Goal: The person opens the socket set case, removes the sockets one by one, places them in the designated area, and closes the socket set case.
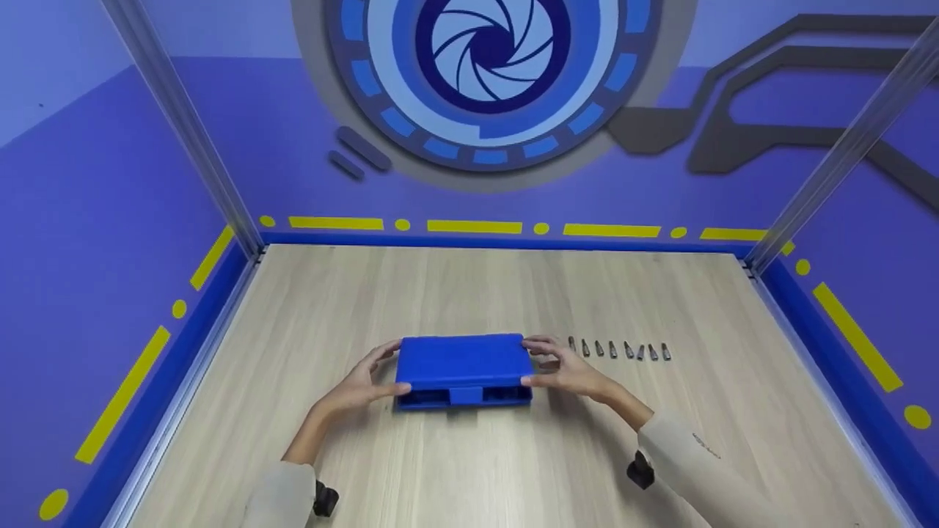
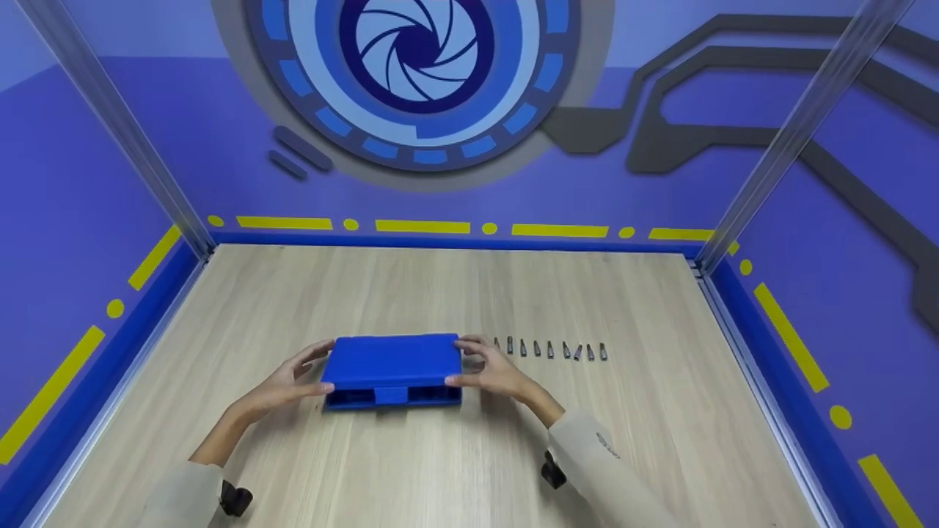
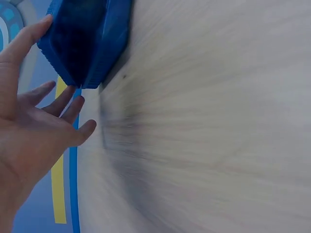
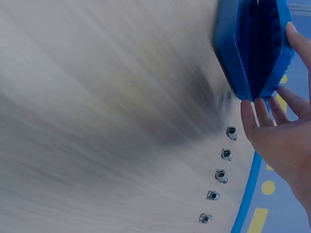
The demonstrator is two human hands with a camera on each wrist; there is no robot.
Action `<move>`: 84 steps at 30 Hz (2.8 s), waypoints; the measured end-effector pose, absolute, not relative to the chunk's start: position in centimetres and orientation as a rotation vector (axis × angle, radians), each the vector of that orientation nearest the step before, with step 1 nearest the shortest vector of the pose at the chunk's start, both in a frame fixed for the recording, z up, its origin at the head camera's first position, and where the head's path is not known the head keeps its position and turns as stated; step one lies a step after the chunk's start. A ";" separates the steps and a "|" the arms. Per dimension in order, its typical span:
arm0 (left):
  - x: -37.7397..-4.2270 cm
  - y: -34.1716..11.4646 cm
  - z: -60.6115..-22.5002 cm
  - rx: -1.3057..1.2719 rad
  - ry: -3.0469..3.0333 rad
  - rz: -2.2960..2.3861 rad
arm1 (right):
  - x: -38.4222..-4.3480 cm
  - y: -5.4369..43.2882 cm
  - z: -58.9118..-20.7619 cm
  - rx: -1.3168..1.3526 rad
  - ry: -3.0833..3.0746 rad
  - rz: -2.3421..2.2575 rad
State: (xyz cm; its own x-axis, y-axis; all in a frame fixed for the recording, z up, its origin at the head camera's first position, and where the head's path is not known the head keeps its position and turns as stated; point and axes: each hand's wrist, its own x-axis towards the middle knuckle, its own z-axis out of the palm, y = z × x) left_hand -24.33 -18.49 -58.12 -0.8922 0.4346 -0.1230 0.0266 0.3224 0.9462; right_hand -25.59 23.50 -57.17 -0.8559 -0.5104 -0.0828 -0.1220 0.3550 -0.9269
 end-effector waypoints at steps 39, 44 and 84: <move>-29.3 -16.3 -59.0 0.523 2.414 1.375 | -28.5 21.5 -56.7 -0.610 2.517 -1.256; -29.5 -15.9 -59.0 0.510 2.379 1.401 | -28.9 19.4 -56.7 -0.694 2.642 -1.122; -29.6 -15.7 -58.9 0.516 2.372 1.440 | -29.3 14.6 -59.2 -0.709 3.047 -0.530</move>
State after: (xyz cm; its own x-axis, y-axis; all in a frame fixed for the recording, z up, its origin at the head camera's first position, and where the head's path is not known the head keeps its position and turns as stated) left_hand -29.61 -15.67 -58.94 -0.8843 0.4597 -0.0822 0.1391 0.4273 0.8933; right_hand -29.32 14.59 -59.18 -0.8997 -0.4238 0.1046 -0.4342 0.8444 -0.3138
